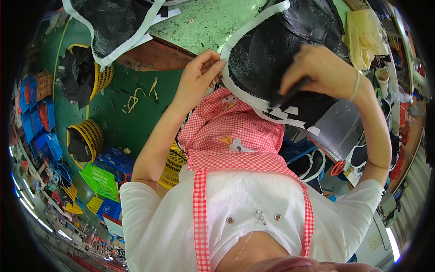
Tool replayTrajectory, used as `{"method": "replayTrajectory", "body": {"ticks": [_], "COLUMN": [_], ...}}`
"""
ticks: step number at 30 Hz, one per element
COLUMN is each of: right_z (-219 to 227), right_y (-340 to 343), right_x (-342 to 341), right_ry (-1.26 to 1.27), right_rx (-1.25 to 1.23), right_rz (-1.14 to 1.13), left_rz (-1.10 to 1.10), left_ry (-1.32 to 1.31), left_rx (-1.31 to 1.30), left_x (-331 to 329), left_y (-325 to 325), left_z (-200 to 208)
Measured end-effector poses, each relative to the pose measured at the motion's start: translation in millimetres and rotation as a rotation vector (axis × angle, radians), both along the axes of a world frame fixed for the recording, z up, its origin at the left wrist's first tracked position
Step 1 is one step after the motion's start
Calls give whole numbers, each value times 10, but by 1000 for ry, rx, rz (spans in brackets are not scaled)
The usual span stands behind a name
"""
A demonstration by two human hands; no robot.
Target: Applying adhesive and assembling black shoe upper components at a manufacturing workstation.
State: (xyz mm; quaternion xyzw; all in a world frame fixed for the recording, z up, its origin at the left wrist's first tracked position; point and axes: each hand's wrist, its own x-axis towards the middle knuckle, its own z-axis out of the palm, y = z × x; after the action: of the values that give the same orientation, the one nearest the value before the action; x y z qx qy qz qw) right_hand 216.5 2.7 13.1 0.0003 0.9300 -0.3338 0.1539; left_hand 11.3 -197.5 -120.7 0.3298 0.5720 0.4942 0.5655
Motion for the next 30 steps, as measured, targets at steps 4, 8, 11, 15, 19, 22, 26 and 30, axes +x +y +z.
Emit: {"method": "replayTrajectory", "body": {"ticks": [4,8,11,15,19,22,26,30], "right_z": [-2,-90,-122,-230,-216,-80,45,84], "right_y": [172,86,-141,-119,-75,-155,-240,-322], "right_x": [256,143,-33,-312,-150,147,318,394], "right_ry": [124,61,57,353,288,240,376,416], "right_rx": [159,102,97,595,555,66,22,145], "right_rz": [-140,-145,-175,-467,-413,-332,-737,-567], "left_rz": [-25,-31,-23,-3,-45,-118,-10,-219], "left_ry": [41,-14,32,92,143,584,805,1035], "left_rx": [-26,48,12,51,58,84,561,198], "left_x": [-29,-40,-27,-9,-56,-196,-104,349], "left_y": [29,43,41,37,24,170,1060,2183], "left_z": [4,35,59,23,9,196,477,414]}}
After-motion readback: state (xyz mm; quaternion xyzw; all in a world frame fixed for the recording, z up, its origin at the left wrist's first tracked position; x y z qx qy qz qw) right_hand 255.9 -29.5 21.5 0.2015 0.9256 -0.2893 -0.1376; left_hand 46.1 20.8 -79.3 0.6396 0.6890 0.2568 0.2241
